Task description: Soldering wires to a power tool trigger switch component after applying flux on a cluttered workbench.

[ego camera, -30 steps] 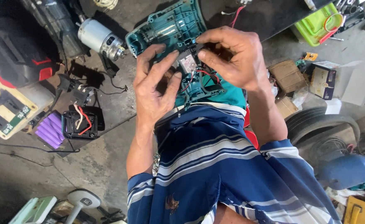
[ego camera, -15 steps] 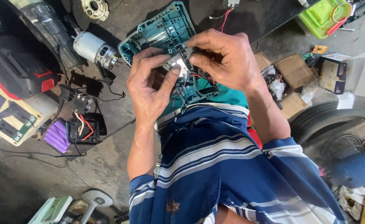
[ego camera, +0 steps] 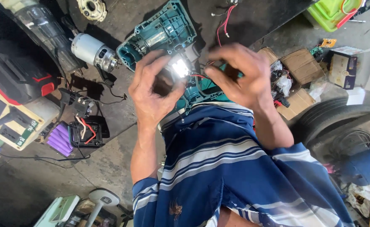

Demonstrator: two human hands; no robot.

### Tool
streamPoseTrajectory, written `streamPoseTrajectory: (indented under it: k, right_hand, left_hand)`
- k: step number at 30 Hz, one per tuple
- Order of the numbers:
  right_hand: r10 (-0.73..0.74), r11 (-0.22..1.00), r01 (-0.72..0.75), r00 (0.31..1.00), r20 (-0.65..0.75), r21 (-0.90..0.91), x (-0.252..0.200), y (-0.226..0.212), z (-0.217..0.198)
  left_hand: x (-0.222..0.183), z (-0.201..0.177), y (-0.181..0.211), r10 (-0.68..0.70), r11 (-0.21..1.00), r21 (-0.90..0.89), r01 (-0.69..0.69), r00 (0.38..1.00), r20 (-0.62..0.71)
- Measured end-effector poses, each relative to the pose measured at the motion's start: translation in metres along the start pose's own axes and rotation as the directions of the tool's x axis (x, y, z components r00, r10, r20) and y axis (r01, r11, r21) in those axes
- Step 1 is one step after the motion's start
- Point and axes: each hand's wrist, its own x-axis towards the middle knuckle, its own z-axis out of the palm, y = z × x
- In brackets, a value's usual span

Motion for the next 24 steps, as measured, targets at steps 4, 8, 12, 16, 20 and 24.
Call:
streamPoseTrajectory:
  k: [4,8,12,16,20,24]
  right_hand:
    - [-0.058,0.994,0.056,0.998,-0.017,-0.098,-0.025,0.001,0.008]
    - [-0.050,0.995,0.055,0.996,0.069,-0.077,-0.020,-0.016,0.009]
    - [-0.084,0.986,0.084,0.996,0.009,-0.145,-0.012,-0.021,0.012]
    - [-0.182,0.950,0.153,0.980,-0.085,-0.271,-0.007,-0.036,0.011]
    - [-0.143,0.874,0.104,0.989,-0.045,-0.474,-0.009,-0.050,0.015]
    - [-0.079,0.871,0.054,0.996,-0.031,-0.488,-0.007,-0.061,0.020]
  left_hand:
    - [-0.003,0.001,-0.002,-0.028,0.999,0.015,0.028,1.000,0.008]
    - [-0.003,0.002,-0.004,-0.001,1.000,-0.001,0.001,1.000,-0.010]
    - [-0.005,0.002,-0.007,-0.009,1.000,0.007,0.009,1.000,-0.010]
    - [-0.003,-0.001,-0.001,-0.007,1.000,0.020,0.007,1.000,-0.005]
    - [-0.003,-0.003,-0.002,0.012,1.000,0.007,-0.012,1.000,0.000]
    - [-0.004,-0.005,-0.004,0.022,0.999,-0.027,-0.021,1.000,0.006]
